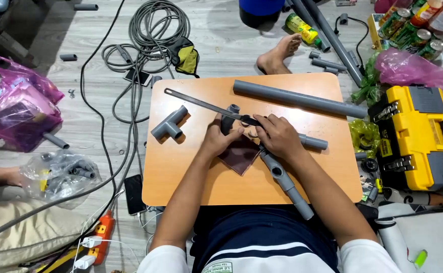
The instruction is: Sawing a PVC pipe with a hand saw and smoothing the edges with a file.
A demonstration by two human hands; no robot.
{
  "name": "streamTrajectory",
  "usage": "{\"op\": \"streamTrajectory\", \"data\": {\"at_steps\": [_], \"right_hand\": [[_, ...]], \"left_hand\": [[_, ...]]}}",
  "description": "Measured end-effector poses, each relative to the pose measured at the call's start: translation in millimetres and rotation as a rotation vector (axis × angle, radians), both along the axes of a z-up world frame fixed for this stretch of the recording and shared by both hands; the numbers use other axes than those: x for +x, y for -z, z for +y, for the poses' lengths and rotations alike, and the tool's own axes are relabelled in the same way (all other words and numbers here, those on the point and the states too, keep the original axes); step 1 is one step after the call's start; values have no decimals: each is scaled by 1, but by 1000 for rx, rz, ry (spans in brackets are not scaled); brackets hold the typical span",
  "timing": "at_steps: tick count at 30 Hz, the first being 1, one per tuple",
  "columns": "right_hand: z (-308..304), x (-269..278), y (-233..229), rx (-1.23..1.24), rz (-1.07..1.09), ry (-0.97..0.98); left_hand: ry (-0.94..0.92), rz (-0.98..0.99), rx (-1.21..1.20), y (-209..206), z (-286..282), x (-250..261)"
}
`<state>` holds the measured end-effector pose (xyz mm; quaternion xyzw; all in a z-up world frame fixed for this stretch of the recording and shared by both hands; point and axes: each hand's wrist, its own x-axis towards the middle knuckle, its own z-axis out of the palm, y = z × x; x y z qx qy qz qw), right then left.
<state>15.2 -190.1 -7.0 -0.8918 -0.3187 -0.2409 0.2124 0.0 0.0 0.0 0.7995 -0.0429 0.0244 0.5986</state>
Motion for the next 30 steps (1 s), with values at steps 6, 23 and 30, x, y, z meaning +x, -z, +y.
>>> {"op": "streamTrajectory", "data": {"at_steps": [6,23,30], "right_hand": [[16,-7,-6,-10,-45,-50],[-245,-136,67,484,-29,750],[-255,-181,142,111,593,874]], "left_hand": [[44,285,-157,58,-4,17],[-201,345,-548,46,-17,17],[-118,298,-630,50,-3,16]]}}
